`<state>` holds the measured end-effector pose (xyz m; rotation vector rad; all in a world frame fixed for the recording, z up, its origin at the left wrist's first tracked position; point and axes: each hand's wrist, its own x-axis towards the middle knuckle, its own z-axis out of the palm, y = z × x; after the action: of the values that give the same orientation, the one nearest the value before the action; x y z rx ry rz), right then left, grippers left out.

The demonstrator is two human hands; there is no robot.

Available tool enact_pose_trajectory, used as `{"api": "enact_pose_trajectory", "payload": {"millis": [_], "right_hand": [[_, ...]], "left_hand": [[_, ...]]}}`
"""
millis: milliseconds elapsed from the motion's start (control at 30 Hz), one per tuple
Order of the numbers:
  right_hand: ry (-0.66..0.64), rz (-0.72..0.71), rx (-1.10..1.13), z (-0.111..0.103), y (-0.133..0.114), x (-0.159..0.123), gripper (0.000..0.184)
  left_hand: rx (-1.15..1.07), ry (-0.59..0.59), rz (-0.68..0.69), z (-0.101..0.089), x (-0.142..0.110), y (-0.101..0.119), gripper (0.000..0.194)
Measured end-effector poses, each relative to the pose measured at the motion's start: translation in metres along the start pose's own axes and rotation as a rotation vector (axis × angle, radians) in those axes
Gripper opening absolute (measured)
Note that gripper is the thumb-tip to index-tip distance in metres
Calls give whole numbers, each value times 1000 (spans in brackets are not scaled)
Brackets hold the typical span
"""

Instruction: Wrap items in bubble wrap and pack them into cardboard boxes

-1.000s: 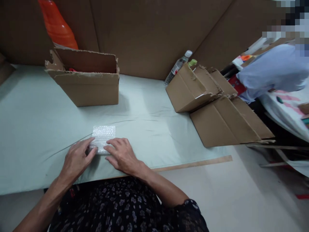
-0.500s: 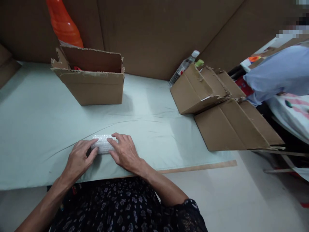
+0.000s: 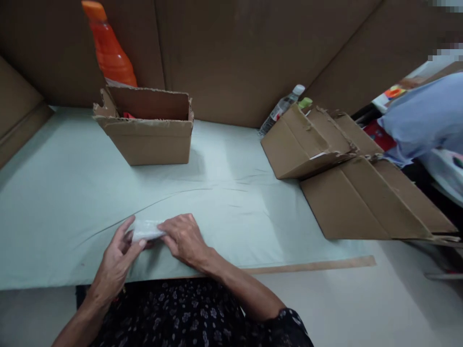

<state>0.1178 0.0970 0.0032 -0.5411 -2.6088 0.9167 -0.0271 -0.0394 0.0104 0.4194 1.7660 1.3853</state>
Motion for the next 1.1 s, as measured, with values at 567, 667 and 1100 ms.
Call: {"api": "enact_pose_trajectory", "payload": {"millis": [567,667,1100], "right_hand": [[-249,159,272,-64,24,17,15],[-164,216,218,-80,28,23,13],[360,-171,-18,-190,20,89,9]], "left_hand": [[439,-210,469,8,38,26,51],[585,10,846,2,63,75,47],[837,478,1583,5,174,141,24]]}}
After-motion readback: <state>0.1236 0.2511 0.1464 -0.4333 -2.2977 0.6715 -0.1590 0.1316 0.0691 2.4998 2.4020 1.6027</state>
